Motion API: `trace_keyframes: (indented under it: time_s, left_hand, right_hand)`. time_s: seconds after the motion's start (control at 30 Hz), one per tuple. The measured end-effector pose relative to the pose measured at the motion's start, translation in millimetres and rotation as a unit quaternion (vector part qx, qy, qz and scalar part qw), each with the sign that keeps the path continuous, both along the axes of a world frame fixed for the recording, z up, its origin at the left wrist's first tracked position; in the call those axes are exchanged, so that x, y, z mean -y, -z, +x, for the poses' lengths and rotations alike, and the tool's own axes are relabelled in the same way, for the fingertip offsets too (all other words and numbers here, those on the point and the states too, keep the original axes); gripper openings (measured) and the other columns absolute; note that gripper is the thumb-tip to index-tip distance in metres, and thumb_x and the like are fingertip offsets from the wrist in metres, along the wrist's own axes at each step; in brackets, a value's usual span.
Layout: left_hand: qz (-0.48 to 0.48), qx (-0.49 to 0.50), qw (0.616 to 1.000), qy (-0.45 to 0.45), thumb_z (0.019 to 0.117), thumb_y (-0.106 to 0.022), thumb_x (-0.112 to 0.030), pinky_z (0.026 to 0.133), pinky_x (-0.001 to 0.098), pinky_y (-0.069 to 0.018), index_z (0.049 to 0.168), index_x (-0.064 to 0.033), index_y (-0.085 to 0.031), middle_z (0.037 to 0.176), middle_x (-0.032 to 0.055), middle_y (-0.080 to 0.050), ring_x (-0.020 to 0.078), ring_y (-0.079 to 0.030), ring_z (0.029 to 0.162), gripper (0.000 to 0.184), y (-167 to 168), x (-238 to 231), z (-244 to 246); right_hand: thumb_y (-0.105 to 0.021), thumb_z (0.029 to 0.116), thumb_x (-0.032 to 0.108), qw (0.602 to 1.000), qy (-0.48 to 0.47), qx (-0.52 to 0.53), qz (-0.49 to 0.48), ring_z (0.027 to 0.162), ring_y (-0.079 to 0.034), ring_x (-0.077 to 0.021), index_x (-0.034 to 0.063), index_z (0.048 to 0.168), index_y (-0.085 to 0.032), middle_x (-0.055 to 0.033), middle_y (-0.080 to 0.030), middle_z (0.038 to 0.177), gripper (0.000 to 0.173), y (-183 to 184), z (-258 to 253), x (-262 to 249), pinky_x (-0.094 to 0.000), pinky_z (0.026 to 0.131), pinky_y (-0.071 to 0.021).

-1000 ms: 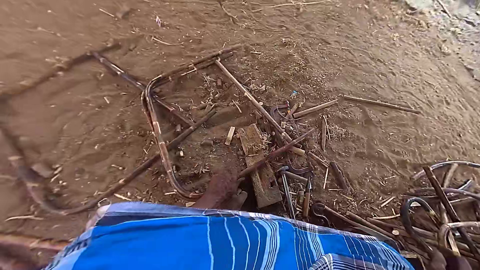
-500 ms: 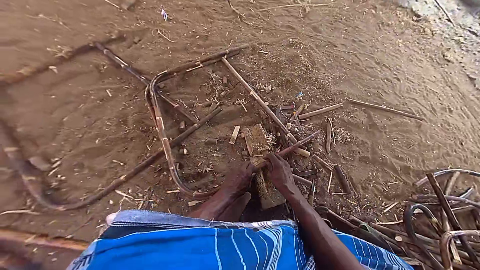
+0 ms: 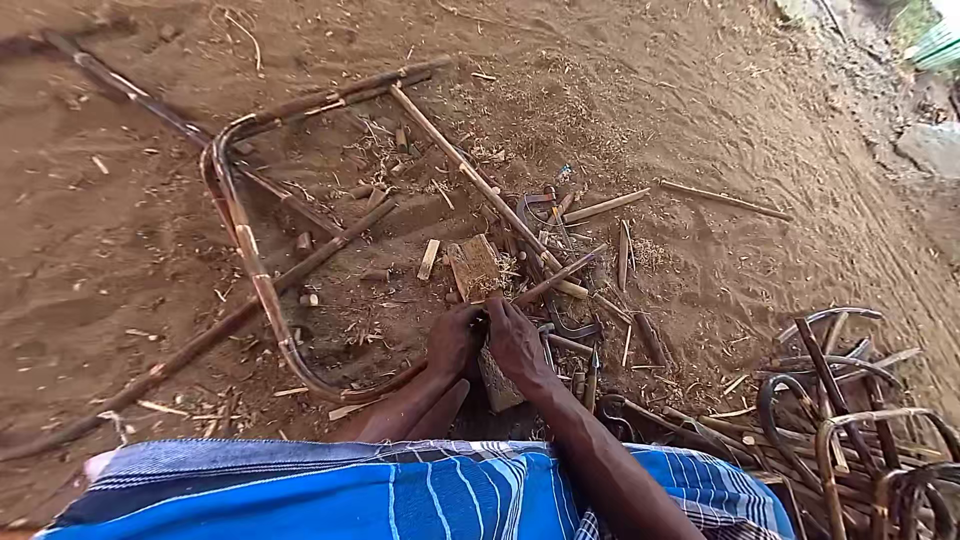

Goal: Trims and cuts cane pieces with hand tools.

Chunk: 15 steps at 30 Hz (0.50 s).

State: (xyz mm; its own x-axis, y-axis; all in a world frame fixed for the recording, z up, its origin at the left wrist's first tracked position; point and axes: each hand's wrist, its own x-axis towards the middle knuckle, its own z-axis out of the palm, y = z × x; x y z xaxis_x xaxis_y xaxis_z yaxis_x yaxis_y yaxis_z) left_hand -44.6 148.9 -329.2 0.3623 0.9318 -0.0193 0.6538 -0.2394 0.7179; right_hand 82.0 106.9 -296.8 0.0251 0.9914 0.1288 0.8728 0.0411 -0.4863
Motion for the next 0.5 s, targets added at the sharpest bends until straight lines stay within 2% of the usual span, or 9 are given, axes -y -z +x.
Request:
trace_keyframes:
  time_s: [0.07, 0.1, 0.17, 0.2, 0.23, 0.3, 0.33, 0.43, 0.5]
  left_hand:
    - [-0.012, -0.006, 1.0, 0.008, 0.0983, -0.069, -0.025, 0.085, 0.0534, -0.0581, 0.102, -0.0138, -0.078, 0.103, 0.0064, -0.074, 0.0242, -0.072, 0.095, 0.015, -0.8, 0.4, 2.4]
    - [-0.014, -0.011, 1.0, 0.018, 0.0992, -0.069, -0.03, 0.087, 0.053, -0.0581, 0.103, -0.015, -0.078, 0.105, 0.0058, -0.075, 0.0236, -0.072, 0.097, 0.018, -2.3, -0.2, 2.8]
    - [-0.012, -0.02, 0.999, 0.034, 0.0992, -0.069, -0.031, 0.086, 0.0523, -0.058, 0.102, -0.0155, -0.078, 0.103, 0.0051, -0.075, 0.0233, -0.072, 0.097, 0.019, -7.4, -2.4, 3.2]
    - [-0.023, -0.031, 0.999, 0.035, 0.0992, -0.069, -0.031, 0.087, 0.052, -0.0576, 0.102, -0.0158, -0.078, 0.103, 0.0044, -0.074, 0.023, -0.071, 0.098, 0.019, -11.2, -4.2, 3.6]
    - [-0.039, -0.047, 0.998, 0.034, 0.0994, -0.068, -0.032, 0.088, 0.0521, -0.0571, 0.103, -0.0163, -0.078, 0.105, 0.0039, -0.074, 0.023, -0.071, 0.1, 0.019, -14.4, -6.6, 4.0]
    - [-0.065, -0.073, 0.995, 0.035, 0.0994, -0.068, -0.032, 0.088, 0.0519, -0.0567, 0.103, -0.0159, -0.077, 0.107, 0.0042, -0.073, 0.0236, -0.07, 0.102, 0.019, -17.1, -8.5, 5.0]
    - [-0.07, -0.081, 0.994, 0.037, 0.0994, -0.068, -0.032, 0.088, 0.0524, -0.0567, 0.104, -0.0153, -0.077, 0.108, 0.0051, -0.073, 0.0245, -0.07, 0.102, 0.019, -17.3, -8.8, 6.7]
    - [-0.063, -0.097, 0.992, 0.044, 0.0997, -0.068, -0.03, 0.088, 0.0541, -0.0561, 0.103, -0.0129, -0.076, 0.107, 0.0082, -0.072, 0.0277, -0.069, 0.103, 0.019, -18.8, -9.4, 11.8]
    - [-0.055, -0.11, 0.991, 0.05, 0.1002, -0.067, -0.029, 0.087, 0.0549, -0.0565, 0.103, -0.012, -0.075, 0.108, 0.0098, -0.071, 0.029, -0.069, 0.103, 0.019, -20.4, -9.8, 12.4]
  right_hand:
    - [-0.061, 0.0988, 0.01, 0.998, 0.042, -0.015, -0.041, 0.107, -0.069, -0.032, 0.0087, 0.135, -0.061, -0.017, -0.066, 0.122, 0.036, -6.3, 9.1, 15.6, -0.047, 0.084, -0.0611]
    - [-0.065, 0.0982, 0.02, 0.993, 0.076, -0.001, -0.085, 0.108, -0.068, -0.0324, 0.0114, 0.138, -0.058, -0.0163, -0.064, 0.128, 0.041, -15.0, 15.8, 30.7, -0.0487, 0.083, -0.0606]
    - [-0.071, 0.0942, 0.038, 0.966, 0.145, 0.045, -0.211, 0.105, -0.068, -0.0379, 0.0085, 0.135, -0.057, -0.0201, -0.061, 0.13, 0.053, -29.2, 33.5, 71.3, -0.0552, 0.078, -0.059]
    - [-0.073, 0.0921, 0.046, 0.941, 0.168, 0.058, -0.288, 0.108, -0.067, -0.0398, 0.0063, 0.137, -0.056, -0.0214, -0.061, 0.131, 0.062, -29.2, 44.3, 91.5, -0.0581, 0.082, -0.0578]
    - [-0.071, 0.0912, 0.05, 0.911, 0.175, 0.073, -0.367, 0.109, -0.067, -0.0393, 0.0069, 0.135, -0.057, -0.0204, -0.063, 0.129, 0.063, -26.2, 54.6, 110.4, -0.0582, 0.083, -0.0568]
    - [-0.063, 0.0961, 0.045, 0.86, 0.165, 0.079, -0.476, 0.111, -0.067, -0.0379, 0.0068, 0.134, -0.057, -0.0194, -0.066, 0.124, 0.054, -16.0, 67.0, 145.4, -0.058, 0.087, -0.0551]
    - [-0.058, 0.0994, 0.039, 0.847, 0.174, 0.07, -0.497, 0.112, -0.067, -0.0366, 0.0081, 0.135, -0.057, -0.0184, -0.068, 0.122, 0.047, -11.8, 69.6, 156.3, -0.057, 0.089, -0.0547]
    - [-0.052, 0.1034, 0.029, 0.855, 0.232, 0.035, -0.462, 0.109, -0.069, -0.0357, 0.0073, 0.135, -0.056, -0.0181, -0.068, 0.12, 0.039, -8.3, 73.2, 166.2, -0.0551, 0.089, -0.0558]
    - [-0.055, 0.1017, 0.034, 0.856, 0.22, 0.033, -0.467, 0.111, -0.068, -0.036, 0.006, 0.14, -0.051, -0.0191, -0.066, 0.124, 0.048, -8.5, 75.2, 166.4, -0.0548, 0.091, -0.0558]
